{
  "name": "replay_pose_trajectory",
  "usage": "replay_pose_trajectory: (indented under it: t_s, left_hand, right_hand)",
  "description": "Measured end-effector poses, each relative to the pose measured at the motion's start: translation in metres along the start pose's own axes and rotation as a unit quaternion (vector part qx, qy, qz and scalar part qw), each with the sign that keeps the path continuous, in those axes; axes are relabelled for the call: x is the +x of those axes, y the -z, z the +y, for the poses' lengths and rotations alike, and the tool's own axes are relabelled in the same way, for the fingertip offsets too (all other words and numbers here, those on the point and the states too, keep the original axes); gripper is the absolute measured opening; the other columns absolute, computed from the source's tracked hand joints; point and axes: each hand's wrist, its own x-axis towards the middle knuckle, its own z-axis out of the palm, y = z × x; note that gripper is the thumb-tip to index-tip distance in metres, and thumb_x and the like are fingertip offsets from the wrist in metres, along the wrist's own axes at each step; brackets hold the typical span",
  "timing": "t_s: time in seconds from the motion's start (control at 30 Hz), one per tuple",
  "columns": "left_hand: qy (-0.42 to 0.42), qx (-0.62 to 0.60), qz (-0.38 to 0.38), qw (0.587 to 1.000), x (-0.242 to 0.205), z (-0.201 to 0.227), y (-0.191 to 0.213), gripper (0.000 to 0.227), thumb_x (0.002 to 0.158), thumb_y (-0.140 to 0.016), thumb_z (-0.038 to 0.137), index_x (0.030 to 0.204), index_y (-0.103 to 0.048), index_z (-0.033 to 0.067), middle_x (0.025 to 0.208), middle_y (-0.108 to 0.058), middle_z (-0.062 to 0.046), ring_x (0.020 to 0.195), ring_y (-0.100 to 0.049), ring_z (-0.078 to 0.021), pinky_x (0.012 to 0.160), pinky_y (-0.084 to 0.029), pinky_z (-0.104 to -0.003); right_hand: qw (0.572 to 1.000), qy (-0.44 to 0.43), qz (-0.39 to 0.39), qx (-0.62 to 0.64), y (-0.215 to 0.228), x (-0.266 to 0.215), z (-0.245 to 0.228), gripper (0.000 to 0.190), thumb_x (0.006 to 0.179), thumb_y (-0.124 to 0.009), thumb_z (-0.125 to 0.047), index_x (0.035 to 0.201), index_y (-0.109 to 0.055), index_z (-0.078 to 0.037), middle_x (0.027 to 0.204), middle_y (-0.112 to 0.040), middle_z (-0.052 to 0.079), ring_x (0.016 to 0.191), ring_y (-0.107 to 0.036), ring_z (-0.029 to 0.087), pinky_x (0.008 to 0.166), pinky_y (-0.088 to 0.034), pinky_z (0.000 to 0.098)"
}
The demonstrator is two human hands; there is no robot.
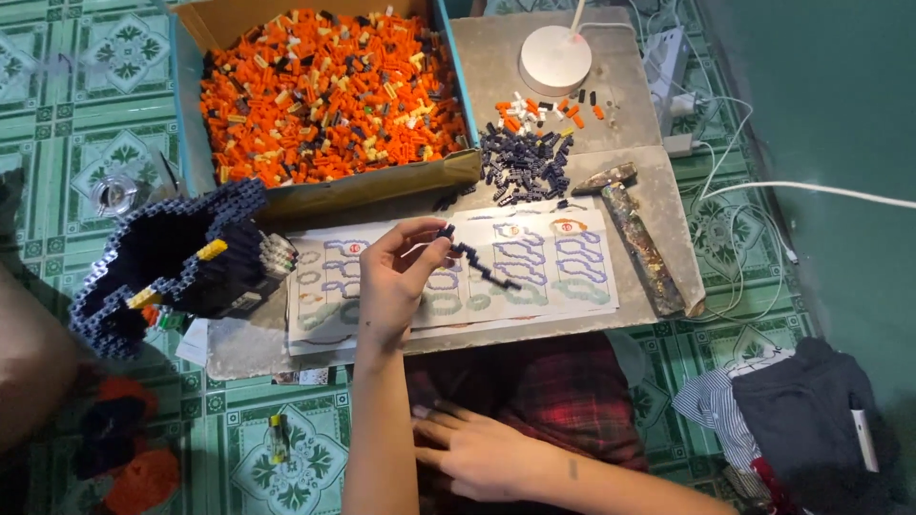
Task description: Assembling a complex toy from small plastic building blocks using hands and a small hammer while following instructions.
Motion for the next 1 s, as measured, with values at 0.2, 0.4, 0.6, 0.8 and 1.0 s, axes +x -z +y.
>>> replay_pose_trajectory:
  t_s: [0.2, 0.4, 0.6, 0.8, 1.0]
  left_hand:
    - [0.007, -0.039, 0.022, 0.999, 0.005, -0.006, 0.002, 0.025, 0.101, -0.081, 0.01, 0.123, -0.082, -0.0021, 0.105, -0.085, -0.016, 0.087, -0.082, -0.0232, 0.079, -0.073, -0.034]
    - [0.014, -0.032, 0.024, 0.999, -0.002, -0.01, 0.002, 0.027, 0.097, -0.084, 0.013, 0.115, -0.083, -0.0072, 0.094, -0.085, -0.021, 0.075, -0.085, -0.0306, 0.069, -0.076, -0.039]
    - [0.006, -0.031, -0.021, 0.999, -0.02, -0.012, 0.0, 0.016, 0.095, -0.083, 0.0, 0.11, -0.084, -0.0044, 0.104, -0.085, -0.022, 0.092, -0.089, -0.0345, 0.076, -0.079, -0.037]
    - [0.005, -0.093, -0.02, 0.995, -0.032, -0.026, 0.009, 0.014, 0.095, -0.082, -0.005, 0.109, -0.083, -0.0045, 0.101, -0.083, -0.022, 0.09, -0.09, -0.039, 0.079, -0.078, -0.042]
    - [0.022, -0.1, -0.052, 0.993, -0.037, -0.016, -0.003, 0.016, 0.094, -0.079, -0.011, 0.104, -0.085, -0.0009, 0.094, -0.083, -0.019, 0.087, -0.089, -0.0348, 0.08, -0.077, -0.041]
  right_hand:
    - [0.982, -0.04, 0.05, 0.178, 0.076, -0.029, -0.001, 0.032, 0.115, -0.068, -0.02, 0.14, -0.07, -0.001, 0.13, -0.074, 0.02, 0.111, -0.073, 0.04, 0.099, -0.056, 0.0516]
    - [0.947, -0.124, 0.281, 0.095, 0.128, -0.051, 0.015, 0.017, 0.103, -0.076, -0.005, 0.119, -0.08, -0.007, 0.108, -0.086, 0.009, 0.091, -0.082, 0.025, 0.084, -0.065, 0.0376]
    - [0.87, -0.216, 0.442, 0.038, 0.143, -0.046, 0.031, 0.026, 0.109, -0.068, -0.016, 0.126, -0.074, 0.002, 0.121, -0.075, 0.019, 0.085, -0.069, 0.02, 0.076, -0.061, 0.0277]
    - [0.904, -0.221, 0.363, 0.056, 0.143, -0.026, 0.042, 0.037, 0.105, -0.08, -0.021, 0.134, -0.072, -0.001, 0.116, -0.085, 0.011, 0.088, -0.079, 0.024, 0.085, -0.064, 0.0372]
    - [0.908, -0.198, 0.353, 0.11, 0.143, -0.017, 0.048, 0.018, 0.105, -0.078, -0.01, 0.122, -0.078, -0.002, 0.106, -0.086, 0.011, 0.085, -0.082, 0.026, 0.08, -0.063, 0.0358]
